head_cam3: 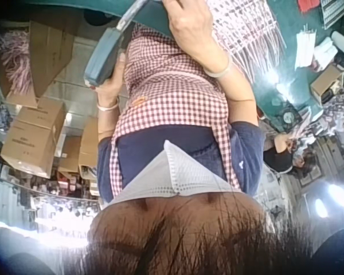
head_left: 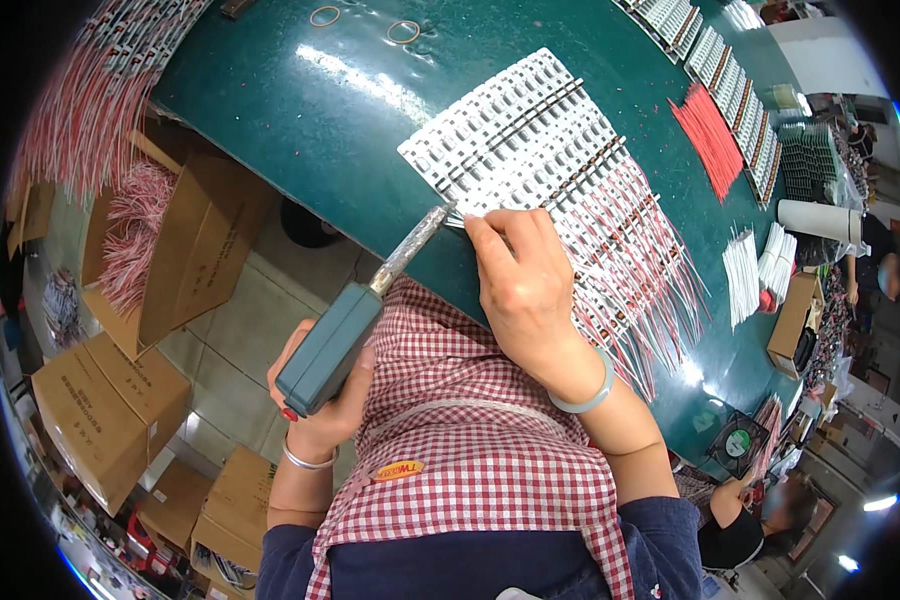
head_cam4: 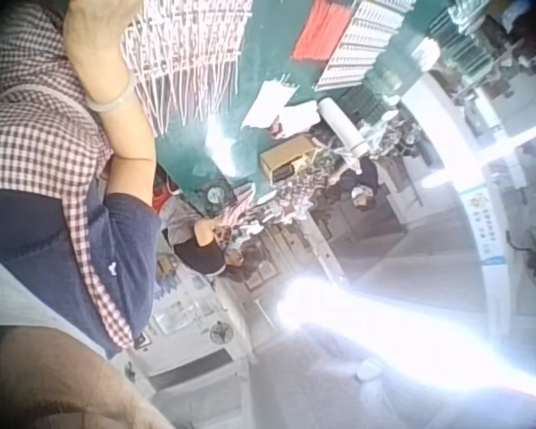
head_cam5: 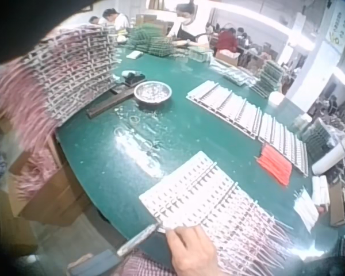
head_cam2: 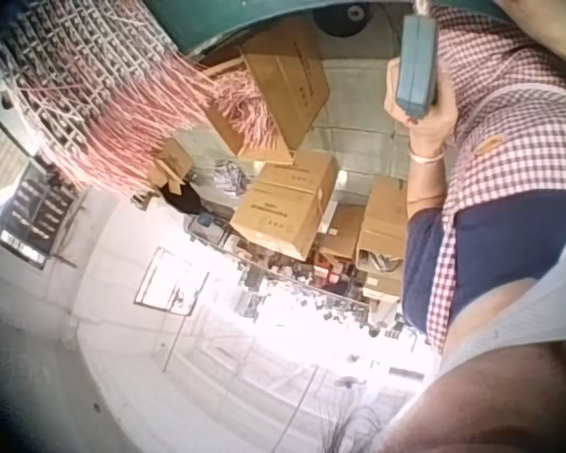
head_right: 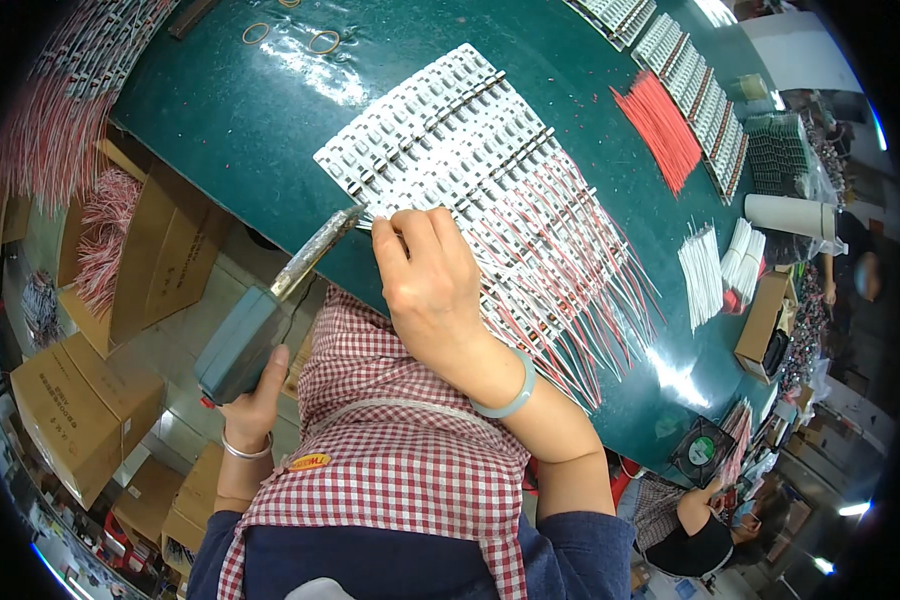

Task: The person uses a soldering iron to attach red and white wires to a white plastic grid fixture. They repeatedly pick up individual wires, place them into slots on the grid, and apply heat with the soldering iron. The person works methodically across the fixture, handling the wires and tool with both hands.

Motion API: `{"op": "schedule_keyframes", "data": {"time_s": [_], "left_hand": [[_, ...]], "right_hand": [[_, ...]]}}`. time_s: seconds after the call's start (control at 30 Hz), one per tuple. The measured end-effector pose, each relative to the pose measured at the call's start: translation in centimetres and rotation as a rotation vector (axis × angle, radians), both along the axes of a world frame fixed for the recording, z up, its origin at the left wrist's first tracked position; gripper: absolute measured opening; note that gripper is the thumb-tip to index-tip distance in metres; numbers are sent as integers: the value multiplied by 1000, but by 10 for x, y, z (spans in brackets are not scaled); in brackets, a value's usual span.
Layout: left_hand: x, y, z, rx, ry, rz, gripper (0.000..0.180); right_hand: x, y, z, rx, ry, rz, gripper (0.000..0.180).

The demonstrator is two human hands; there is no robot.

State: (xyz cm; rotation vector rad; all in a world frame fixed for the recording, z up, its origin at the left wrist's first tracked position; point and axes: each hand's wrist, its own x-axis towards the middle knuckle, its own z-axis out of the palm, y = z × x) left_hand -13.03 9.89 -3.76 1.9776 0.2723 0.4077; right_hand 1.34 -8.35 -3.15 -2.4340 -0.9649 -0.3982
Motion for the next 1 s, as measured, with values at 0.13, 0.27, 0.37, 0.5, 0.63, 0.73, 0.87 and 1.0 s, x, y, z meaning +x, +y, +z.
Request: {"op": "schedule_keyframes", "data": {"time_s": [0.13, 0.27, 0.37, 0.5, 0.63, 0.73, 0.87, 1.0], "left_hand": [[-8, 1, 0, -59, 77, 60, 24], [-10, 2, -4, -69, 49, 71, 27], [-7, 1, -1, -103, 58, 61, 27], [-5, 0, -3, -104, 46, 47, 27], [2, -3, 1, -105, 27, 13, 25], [7, -4, 4, -75, 25, -8, 25], [10, -5, 6, -38, 31, -17, 23], [13, -5, 7, 21, 18, -44, 21]], "right_hand": [[0, 0, 0, -1, 9, -7, 34], [-1, 1, 0, 2, 12, -15, 33], [1, 1, 3, 30, -2, -23, 32], [6, -3, 5, 34, -21, -49, 32], [8, -5, 3, 1, -20, -44, 32], [8, -5, 4, -5, -20, -45, 32], [8, -3, 2, -3, -25, -43, 31], [8, -3, 1, -11, -34, -61, 30]]}}
